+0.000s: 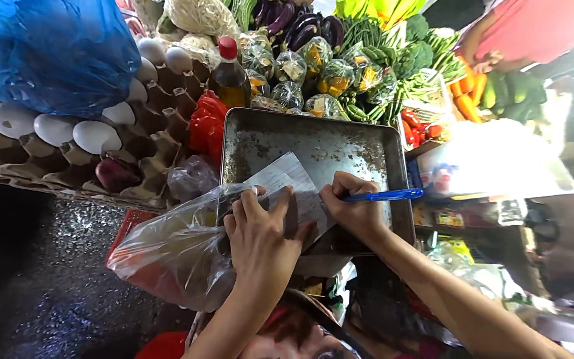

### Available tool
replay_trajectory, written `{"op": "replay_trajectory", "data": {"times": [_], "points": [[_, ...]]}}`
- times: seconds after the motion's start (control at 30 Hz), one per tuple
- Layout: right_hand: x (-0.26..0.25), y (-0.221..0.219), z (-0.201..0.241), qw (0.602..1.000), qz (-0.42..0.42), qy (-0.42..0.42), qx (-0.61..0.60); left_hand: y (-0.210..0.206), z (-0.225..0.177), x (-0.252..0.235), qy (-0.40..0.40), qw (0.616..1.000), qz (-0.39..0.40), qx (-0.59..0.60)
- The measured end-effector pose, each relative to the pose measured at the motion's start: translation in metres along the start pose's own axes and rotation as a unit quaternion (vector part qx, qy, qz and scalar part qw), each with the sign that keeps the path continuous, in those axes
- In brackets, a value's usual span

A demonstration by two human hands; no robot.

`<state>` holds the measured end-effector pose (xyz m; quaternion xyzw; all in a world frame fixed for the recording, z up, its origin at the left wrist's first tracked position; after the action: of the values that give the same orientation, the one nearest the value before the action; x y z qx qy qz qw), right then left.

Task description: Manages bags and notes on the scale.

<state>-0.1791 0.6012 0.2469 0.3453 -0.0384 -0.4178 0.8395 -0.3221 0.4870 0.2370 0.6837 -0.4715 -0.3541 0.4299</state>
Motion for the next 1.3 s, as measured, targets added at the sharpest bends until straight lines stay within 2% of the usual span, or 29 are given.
{"op": "replay_trajectory", "data": {"times": [0.2, 0.27, 0.47, 0.6, 0.7, 0.9, 1.3], "points": [[0.002, 0.011, -0.002, 0.998, -0.037, -0.03, -0.042, 0.001, 0.001, 0.0, -0.002, 1.0, 0.009, 0.009], [0.004, 0.012, 0.003, 0.997, -0.019, -0.034, -0.062, 0.001, 0.001, -0.001, -0.007, 1.0, 0.005, 0.005], [0.015, -0.007, 0.011, 0.999, 0.032, -0.001, -0.002, 0.001, 0.002, -0.001, -0.018, 0.999, 0.016, 0.026], [0.012, 0.008, -0.001, 0.999, -0.012, -0.025, 0.021, 0.001, 0.002, -0.001, -0.011, 1.0, 0.015, 0.025], [0.013, 0.005, 0.0, 0.999, 0.024, -0.018, -0.022, 0.001, 0.002, -0.001, -0.009, 1.0, 0.016, 0.023], [0.016, -0.004, 0.006, 0.998, 0.063, -0.003, -0.006, 0.001, 0.002, -0.001, -0.006, 1.0, 0.02, 0.019], [0.014, 0.001, 0.001, 0.999, 0.045, -0.021, -0.022, 0.001, 0.002, -0.001, -0.003, 0.999, 0.018, 0.027]]}}
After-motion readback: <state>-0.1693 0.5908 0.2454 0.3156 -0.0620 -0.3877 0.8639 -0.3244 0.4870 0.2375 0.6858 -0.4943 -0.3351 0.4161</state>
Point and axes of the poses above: each hand's wrist, its own x-axis away from the middle knuckle, its own y-axis out of the back of the hand, z = x × y, the point moved 7 cm from there along -x, towards the middle knuckle, and after that the axes turned 12 degrees about z, right-handed, at the moved point
